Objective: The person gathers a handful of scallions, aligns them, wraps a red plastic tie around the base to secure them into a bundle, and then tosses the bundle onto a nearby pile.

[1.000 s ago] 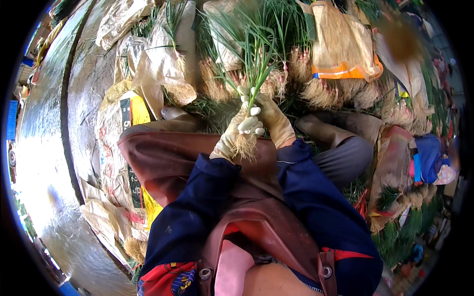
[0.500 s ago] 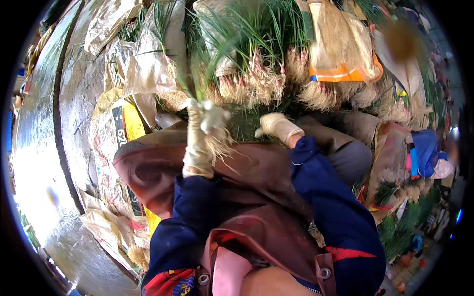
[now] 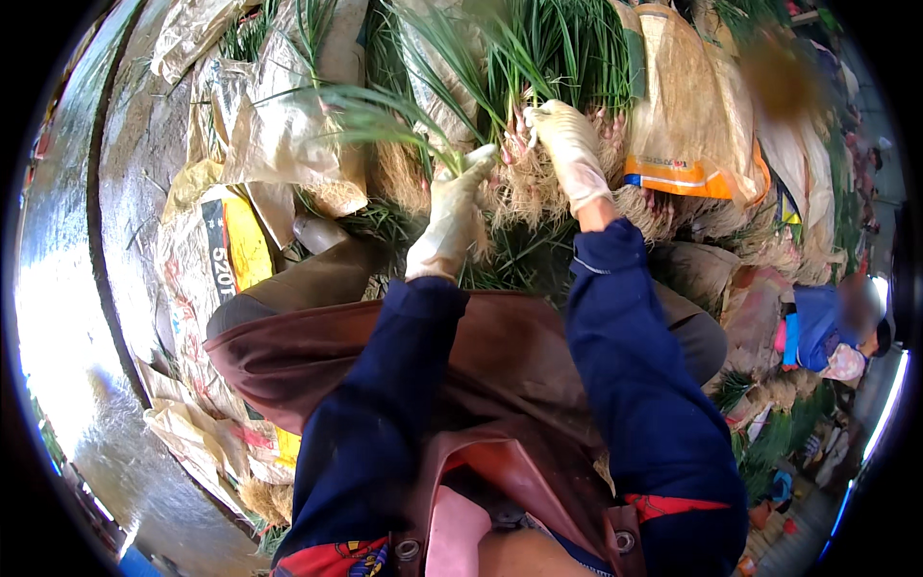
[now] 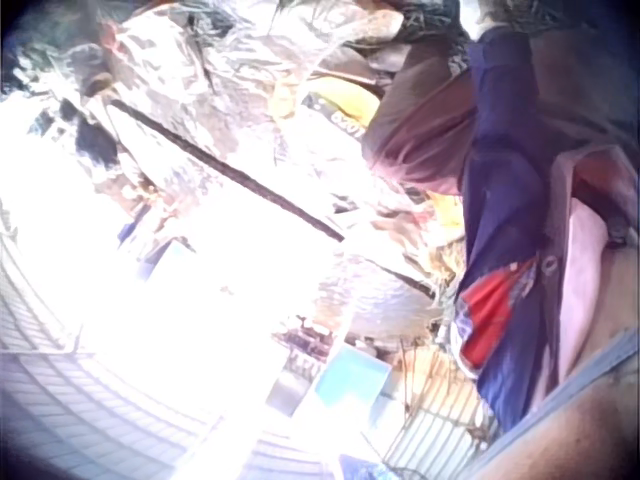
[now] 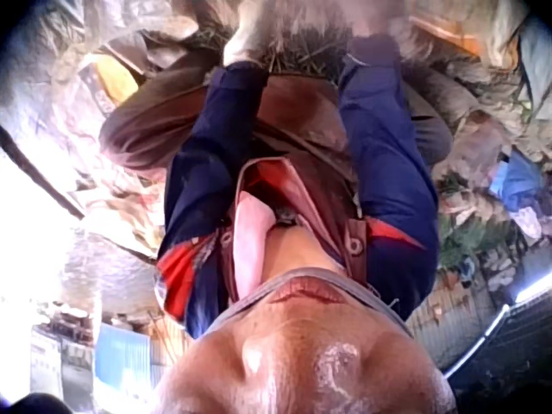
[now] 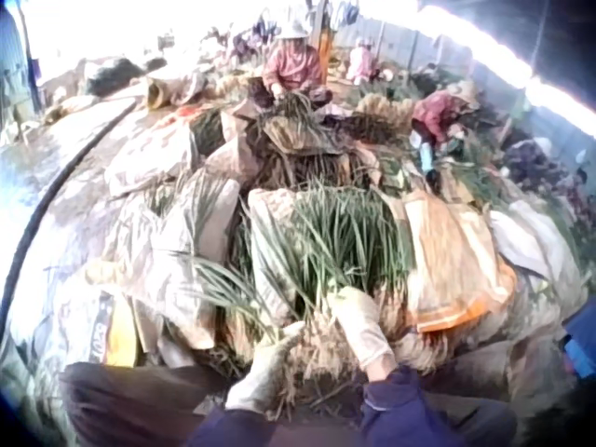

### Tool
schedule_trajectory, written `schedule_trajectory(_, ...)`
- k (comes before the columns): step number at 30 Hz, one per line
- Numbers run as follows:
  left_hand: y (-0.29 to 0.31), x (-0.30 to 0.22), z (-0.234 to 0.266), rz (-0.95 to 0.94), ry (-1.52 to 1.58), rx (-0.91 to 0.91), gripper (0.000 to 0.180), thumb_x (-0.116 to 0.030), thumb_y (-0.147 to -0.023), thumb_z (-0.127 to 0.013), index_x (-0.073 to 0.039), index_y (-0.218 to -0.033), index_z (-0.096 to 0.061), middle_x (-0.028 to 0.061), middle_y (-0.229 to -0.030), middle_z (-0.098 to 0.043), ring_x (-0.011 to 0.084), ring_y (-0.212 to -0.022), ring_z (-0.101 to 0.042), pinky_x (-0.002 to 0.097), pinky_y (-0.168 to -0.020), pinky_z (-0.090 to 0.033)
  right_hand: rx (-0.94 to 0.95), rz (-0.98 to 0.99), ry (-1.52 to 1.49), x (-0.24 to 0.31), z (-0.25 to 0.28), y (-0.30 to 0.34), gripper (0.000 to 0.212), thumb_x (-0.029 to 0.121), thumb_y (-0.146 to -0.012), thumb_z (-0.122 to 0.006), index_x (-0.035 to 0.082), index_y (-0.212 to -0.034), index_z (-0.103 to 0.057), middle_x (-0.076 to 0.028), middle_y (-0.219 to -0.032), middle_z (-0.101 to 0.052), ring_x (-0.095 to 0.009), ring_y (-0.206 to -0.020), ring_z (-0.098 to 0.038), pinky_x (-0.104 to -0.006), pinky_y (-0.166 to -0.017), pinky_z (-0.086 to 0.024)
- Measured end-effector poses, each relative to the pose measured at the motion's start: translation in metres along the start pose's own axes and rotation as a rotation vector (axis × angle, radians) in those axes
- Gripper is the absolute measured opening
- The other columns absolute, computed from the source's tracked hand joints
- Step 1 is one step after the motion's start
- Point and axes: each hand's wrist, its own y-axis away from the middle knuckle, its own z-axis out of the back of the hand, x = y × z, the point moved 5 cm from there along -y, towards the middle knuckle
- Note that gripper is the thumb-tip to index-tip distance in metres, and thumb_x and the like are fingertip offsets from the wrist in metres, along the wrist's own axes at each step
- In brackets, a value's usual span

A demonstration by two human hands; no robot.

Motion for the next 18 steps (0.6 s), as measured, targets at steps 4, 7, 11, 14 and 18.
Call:
schedule_trajectory(4, -0.025, -0.004, -0.008, -0.023, 0.106, -0.022, 0.023, -0.015, -0.084, -0.069, -0.003, -0.103, -0.067, 0.0026, -0.079, -0.064, 0.0045, -0.055, -0.049, 0.0198, -0.051, -0.049, -0.118, -0.128, 0.184, -0.049, 0.025, -0.009, 0.023, 0.035, -0.088, -0.060, 0.012, -0.087, -0.065, -0.003, -0.064, -0.064, -0.019, -0.055, -0.058, -0.0350, -0.053, -0.046)
schedule_trajectory(7, -0.023, -0.001, 0.001, -0.036, 0.159, 0.009, 0.021, -0.014, -0.085, -0.068, -0.003, -0.103, -0.067, 0.0026, -0.079, -0.065, 0.0046, -0.056, -0.051, 0.0198, -0.049, -0.048, -0.366, 0.135, 0.235, -0.024, 0.031, 0.006, 0.036, 0.045, -0.085, -0.061, 0.012, -0.073, -0.060, -0.005, -0.063, -0.061, -0.020, -0.051, -0.053, -0.0364, -0.052, -0.043)
schedule_trajectory(11, -0.022, 0.021, -0.008, 0.001, 0.224, 0.048, 0.022, -0.012, -0.084, -0.068, -0.001, -0.103, -0.067, 0.0050, -0.086, -0.069, 0.0045, -0.055, -0.051, 0.0196, -0.045, -0.045, 0.032, -0.006, 0.432, 0.008, -0.001, -0.009, 0.042, 0.051, -0.087, -0.053, 0.012, -0.086, -0.067, -0.010, -0.083, -0.068, -0.023, -0.068, -0.063, -0.0388, -0.063, -0.048)
schedule_trajectory(14, -0.021, 0.018, -0.002, 0.027, 0.160, 0.026, 0.024, -0.015, -0.084, -0.068, -0.003, -0.105, -0.068, 0.0024, -0.090, -0.070, 0.0028, -0.048, -0.039, 0.0185, -0.041, -0.034, 0.156, 0.093, 0.183, 0.014, 0.000, -0.004, 0.047, 0.052, -0.087, -0.051, 0.010, -0.102, -0.067, -0.011, -0.094, -0.069, -0.027, -0.082, -0.066, -0.0383, -0.075, -0.051)
schedule_trajectory(18, -0.017, 0.025, -0.003, 0.120, 0.211, 0.150, 0.029, -0.021, -0.084, -0.069, -0.003, -0.107, -0.065, 0.0009, -0.080, -0.067, 0.0038, -0.045, -0.039, 0.0192, -0.041, -0.033, 0.391, 0.064, -0.392, -0.004, -0.021, 0.050, 0.033, 0.038, -0.087, -0.062, 0.014, -0.109, -0.067, -0.003, -0.108, -0.067, -0.017, -0.101, -0.061, -0.0330, -0.092, -0.045)
